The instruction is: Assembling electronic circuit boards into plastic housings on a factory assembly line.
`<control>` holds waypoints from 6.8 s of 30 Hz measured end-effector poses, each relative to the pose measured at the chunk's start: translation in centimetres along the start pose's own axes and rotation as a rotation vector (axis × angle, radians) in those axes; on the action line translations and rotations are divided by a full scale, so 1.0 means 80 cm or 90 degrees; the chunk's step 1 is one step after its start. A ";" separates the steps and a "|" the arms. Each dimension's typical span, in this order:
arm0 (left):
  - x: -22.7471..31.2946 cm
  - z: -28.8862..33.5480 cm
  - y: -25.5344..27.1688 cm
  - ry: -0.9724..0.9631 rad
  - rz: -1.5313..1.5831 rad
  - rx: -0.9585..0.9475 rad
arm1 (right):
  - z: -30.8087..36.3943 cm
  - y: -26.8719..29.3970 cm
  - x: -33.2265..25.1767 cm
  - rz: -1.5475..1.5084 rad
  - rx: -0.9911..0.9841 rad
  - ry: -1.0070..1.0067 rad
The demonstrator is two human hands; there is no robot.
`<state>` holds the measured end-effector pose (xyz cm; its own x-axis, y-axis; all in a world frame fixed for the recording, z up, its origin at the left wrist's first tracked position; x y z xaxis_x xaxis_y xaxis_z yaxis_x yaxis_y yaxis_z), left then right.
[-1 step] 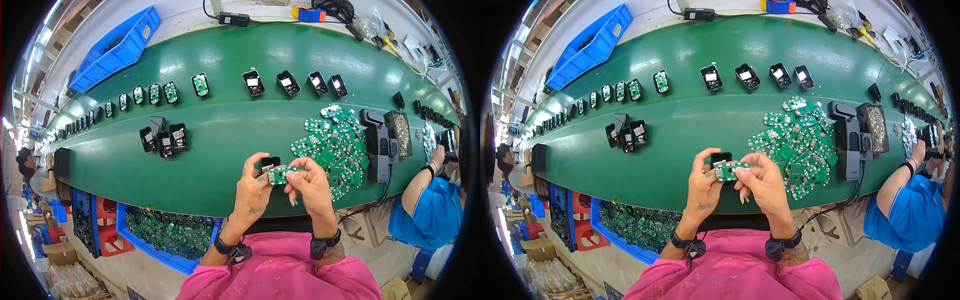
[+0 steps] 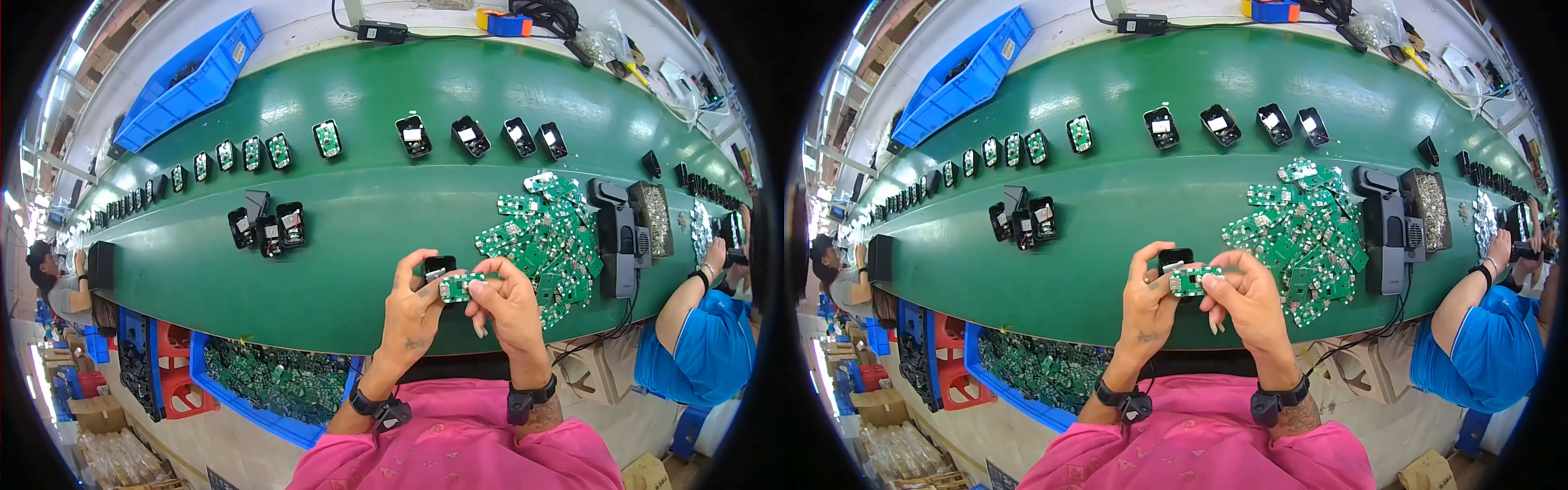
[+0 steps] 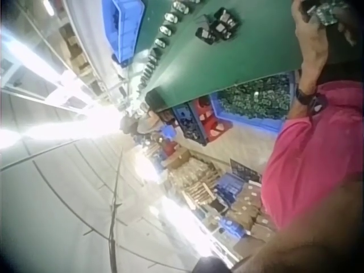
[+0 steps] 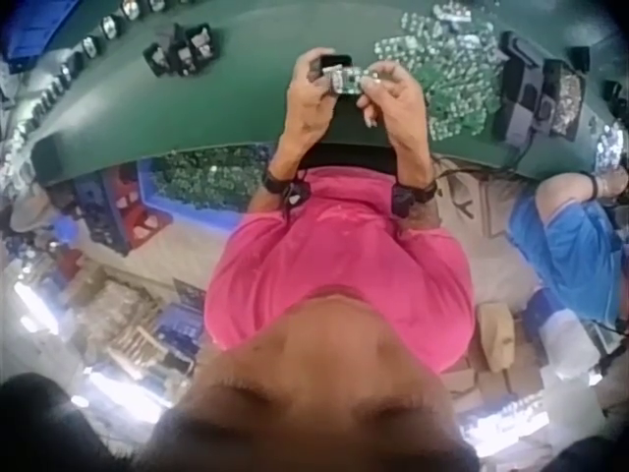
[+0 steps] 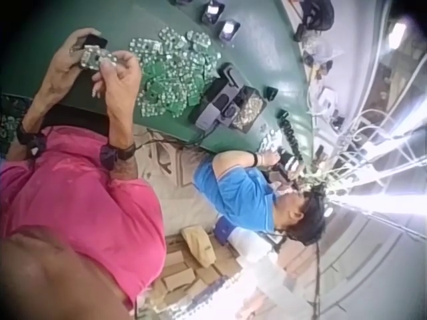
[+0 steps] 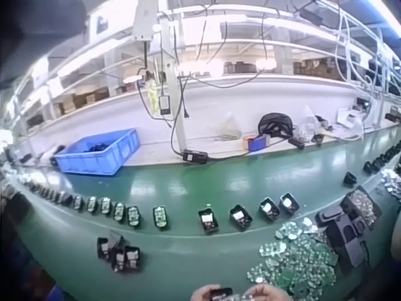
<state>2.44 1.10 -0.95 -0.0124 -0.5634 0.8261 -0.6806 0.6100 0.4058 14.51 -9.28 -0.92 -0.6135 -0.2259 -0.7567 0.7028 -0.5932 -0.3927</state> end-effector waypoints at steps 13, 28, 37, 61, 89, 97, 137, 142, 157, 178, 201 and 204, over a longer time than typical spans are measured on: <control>-0.011 0.009 -0.008 -0.080 -0.003 -0.005 | -0.003 0.002 0.004 -0.042 -0.021 -0.016; -0.028 0.033 -0.001 0.204 0.556 0.052 | 0.017 -0.031 -0.002 0.475 0.233 0.213; -0.032 0.024 0.009 0.309 0.734 0.085 | 0.002 -0.053 -0.009 0.609 0.230 0.403; -0.044 0.007 0.038 0.251 0.534 0.207 | -0.038 -0.092 -0.006 0.590 0.217 0.494; 0.021 -0.007 0.086 -0.012 -0.115 0.028 | -0.015 -0.109 -0.048 0.772 0.010 0.428; -0.010 0.009 0.086 0.018 -0.111 0.078 | -0.039 -0.121 -0.024 0.796 -0.001 0.353; 0.002 -0.015 0.034 0.027 0.073 0.080 | -0.002 -0.047 -0.040 0.305 0.069 0.115; -0.009 -0.020 0.028 -0.096 -0.053 0.103 | 0.014 -0.050 -0.039 0.588 0.137 0.280; -0.008 -0.012 0.042 0.104 0.382 0.061 | -0.007 -0.053 -0.041 0.489 0.190 0.305; -0.037 -0.018 0.030 0.093 0.220 0.247 | -0.056 -0.081 -0.011 0.379 0.054 0.258; -0.065 -0.130 0.139 0.118 1.118 0.220 | -0.112 -0.094 -0.032 0.647 0.274 0.227; -0.067 -0.130 0.114 0.055 1.217 0.141 | -0.075 -0.070 -0.004 0.660 0.265 0.158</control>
<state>3.91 15.43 2.38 -0.7157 0.6956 0.0632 0.1238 0.2154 -0.9686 12.95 -1.22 -1.63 0.3131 -0.6243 -0.7157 0.6266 -0.4305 0.6496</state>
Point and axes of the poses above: each hand's wrist, its own z-axis away from the middle knuckle, its own y-axis out of the back of the hand, x = y × z, the point moved 3 cm from there along -z, towards the middle knuckle, and after that the axes turned 12 degrees about -y, right-handed, at the moved point
